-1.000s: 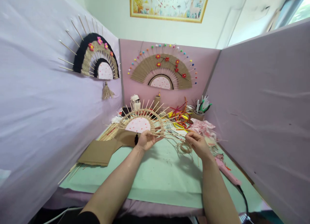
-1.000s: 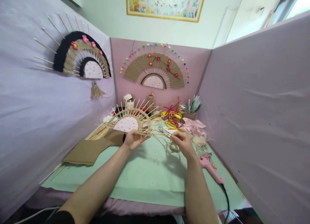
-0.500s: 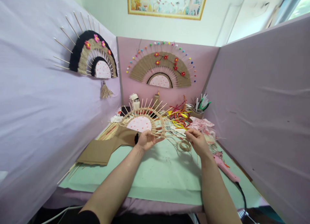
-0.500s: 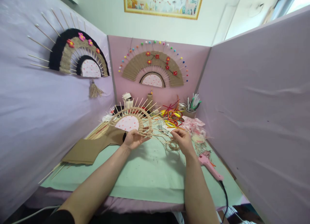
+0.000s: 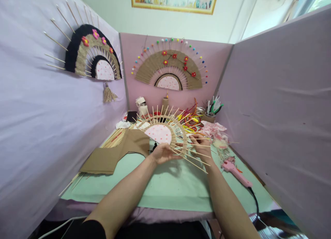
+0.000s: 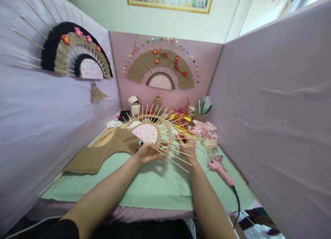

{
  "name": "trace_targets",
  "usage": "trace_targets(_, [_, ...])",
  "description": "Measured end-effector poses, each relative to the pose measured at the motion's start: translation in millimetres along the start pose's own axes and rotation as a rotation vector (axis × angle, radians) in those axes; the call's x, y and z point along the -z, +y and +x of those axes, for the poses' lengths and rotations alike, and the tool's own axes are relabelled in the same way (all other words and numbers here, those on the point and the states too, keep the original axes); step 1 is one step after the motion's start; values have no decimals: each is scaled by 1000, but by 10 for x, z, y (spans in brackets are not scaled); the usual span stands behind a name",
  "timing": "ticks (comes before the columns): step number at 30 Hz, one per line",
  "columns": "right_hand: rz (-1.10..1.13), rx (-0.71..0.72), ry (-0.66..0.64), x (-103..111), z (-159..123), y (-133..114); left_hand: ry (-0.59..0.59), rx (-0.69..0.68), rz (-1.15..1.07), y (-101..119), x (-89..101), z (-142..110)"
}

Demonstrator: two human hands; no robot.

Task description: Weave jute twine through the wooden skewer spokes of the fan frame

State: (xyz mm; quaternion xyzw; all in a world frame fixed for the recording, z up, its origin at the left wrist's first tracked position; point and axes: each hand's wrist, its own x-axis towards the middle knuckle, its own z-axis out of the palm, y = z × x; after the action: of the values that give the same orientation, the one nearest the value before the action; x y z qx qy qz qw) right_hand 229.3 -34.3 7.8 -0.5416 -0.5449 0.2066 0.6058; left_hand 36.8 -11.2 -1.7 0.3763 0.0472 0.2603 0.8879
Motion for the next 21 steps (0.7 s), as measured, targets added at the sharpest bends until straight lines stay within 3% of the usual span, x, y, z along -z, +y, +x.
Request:
trace_targets(6, [64,-53,13,12,32,58,-32,10,6,61,2,-21])
trace_targets(21, [46,-13,68,79,51,82,26,-73,-26,118,42,-36])
